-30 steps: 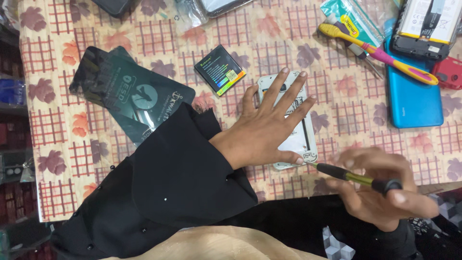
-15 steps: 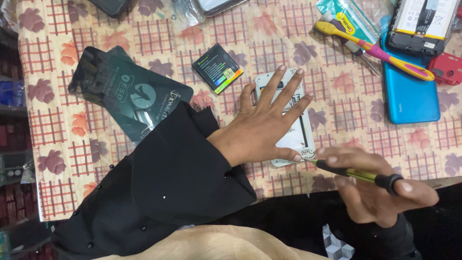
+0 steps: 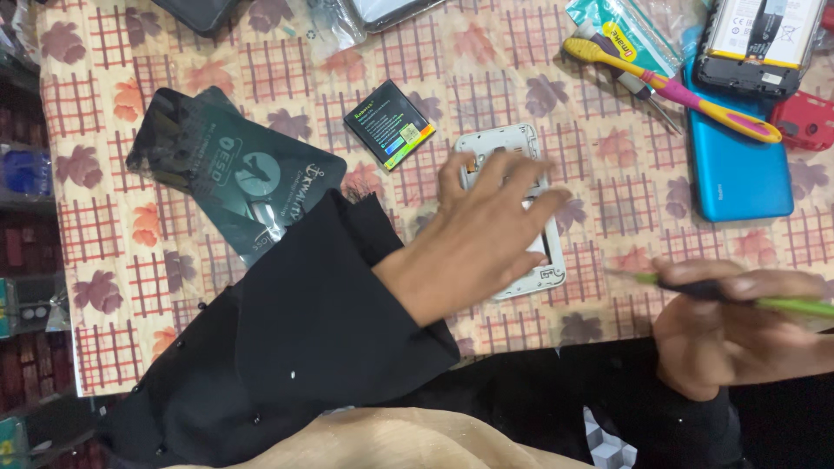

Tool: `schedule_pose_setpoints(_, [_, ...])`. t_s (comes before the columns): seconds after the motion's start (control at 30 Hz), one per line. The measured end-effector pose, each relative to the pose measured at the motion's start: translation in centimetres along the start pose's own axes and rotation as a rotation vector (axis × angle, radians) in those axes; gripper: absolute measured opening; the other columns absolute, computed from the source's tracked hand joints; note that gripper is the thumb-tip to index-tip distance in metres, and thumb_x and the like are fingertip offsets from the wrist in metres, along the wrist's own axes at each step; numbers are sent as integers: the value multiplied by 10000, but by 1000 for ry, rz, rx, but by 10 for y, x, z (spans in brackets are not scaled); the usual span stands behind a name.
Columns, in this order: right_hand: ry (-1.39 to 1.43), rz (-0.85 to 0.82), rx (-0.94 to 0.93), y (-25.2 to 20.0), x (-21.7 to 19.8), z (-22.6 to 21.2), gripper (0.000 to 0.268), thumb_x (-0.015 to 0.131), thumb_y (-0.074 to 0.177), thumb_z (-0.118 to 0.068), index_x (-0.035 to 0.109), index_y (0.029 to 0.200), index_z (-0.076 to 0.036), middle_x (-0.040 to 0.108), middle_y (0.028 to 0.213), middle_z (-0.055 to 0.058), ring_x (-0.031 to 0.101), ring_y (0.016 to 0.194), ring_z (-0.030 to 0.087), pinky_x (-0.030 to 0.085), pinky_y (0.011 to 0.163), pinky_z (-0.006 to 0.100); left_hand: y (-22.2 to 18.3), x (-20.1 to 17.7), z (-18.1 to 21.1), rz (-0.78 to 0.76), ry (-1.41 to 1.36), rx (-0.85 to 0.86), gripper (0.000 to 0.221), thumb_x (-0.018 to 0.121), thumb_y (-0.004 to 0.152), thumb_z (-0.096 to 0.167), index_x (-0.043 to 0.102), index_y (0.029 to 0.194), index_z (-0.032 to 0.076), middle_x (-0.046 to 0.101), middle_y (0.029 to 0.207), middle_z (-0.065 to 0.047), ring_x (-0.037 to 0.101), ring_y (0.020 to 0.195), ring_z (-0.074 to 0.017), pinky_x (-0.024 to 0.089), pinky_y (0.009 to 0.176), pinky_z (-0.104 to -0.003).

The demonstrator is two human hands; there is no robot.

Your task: The person uses a screwdriver to remove screws from the back of a white smartphone. They then use a small brush to clean the interior of the phone's back casing.

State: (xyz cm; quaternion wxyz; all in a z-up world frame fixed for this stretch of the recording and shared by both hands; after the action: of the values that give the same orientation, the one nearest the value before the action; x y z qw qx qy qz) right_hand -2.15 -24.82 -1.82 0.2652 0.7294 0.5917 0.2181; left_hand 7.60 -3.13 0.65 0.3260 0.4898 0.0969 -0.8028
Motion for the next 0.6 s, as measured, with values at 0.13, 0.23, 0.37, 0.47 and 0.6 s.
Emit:
schedule_pose_setpoints(0.13, [-137, 287, -41, -42, -33, 16, 669, 584, 1082, 144, 208, 1522, -193, 537, 1192, 133, 719, 938, 301, 660, 834, 464, -9, 6, 25, -87, -94, 43, 519, 726, 818, 85, 534, 1294, 5, 664, 1122, -120, 606, 1114, -290, 438, 941, -601])
schedule_pose_setpoints(0.23, [-144, 341, -63, -57, -42, 20, 756, 607, 1043, 148, 175, 1539, -226, 542, 1173, 138, 676, 906, 277, 682, 811, 476, -11, 5, 37, -77, -26, 74, 439, 710, 785, 44, 544, 1190, 4, 687, 1006, -89, 638, 1031, -284, 497, 841, -501])
schedule_pose_setpoints(0.37, [-227, 342, -55, -48, -33, 15, 866, 583, 962, 169, 140, 1558, -275, 555, 1140, 158, 713, 879, 306, 691, 768, 511, -13, 1, 55, -17, 235, 140, 393, 697, 786, 96, 558, 1144, 15, 675, 897, -56, 673, 908, -228, 523, 791, -430])
schedule_pose_setpoints(0.47, [-183, 291, -51, -45, -24, 12, 959, 566, 1012, 168, 14, 1598, -353, 558, 1150, 129, 699, 915, 245, 648, 836, 489, -15, 5, 63, -40, 349, 143, 202, 678, 899, 196, 559, 1021, 87, 628, 770, 0, 661, 826, -186, 497, 726, -385])
schedule_pose_setpoints(0.6, [-225, 272, -30, -52, -28, 17, 1045, 562, 999, 174, -39, 1626, -408, 531, 1185, 133, 644, 913, 197, 655, 822, 469, -19, 2, 75, 55, 510, 178, 165, 650, 905, 263, 533, 916, 146, 535, 729, 37, 596, 763, -134, 470, 715, -336])
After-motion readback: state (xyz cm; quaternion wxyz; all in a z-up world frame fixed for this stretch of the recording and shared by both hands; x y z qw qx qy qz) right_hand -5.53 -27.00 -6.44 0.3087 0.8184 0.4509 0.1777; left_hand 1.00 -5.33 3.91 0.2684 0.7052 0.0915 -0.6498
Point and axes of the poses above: each hand's wrist, its own y-axis towards the middle knuckle, its own x-axis out of the palm, z = x × y, the point moved 9 cm from there along y, towards the middle knuckle
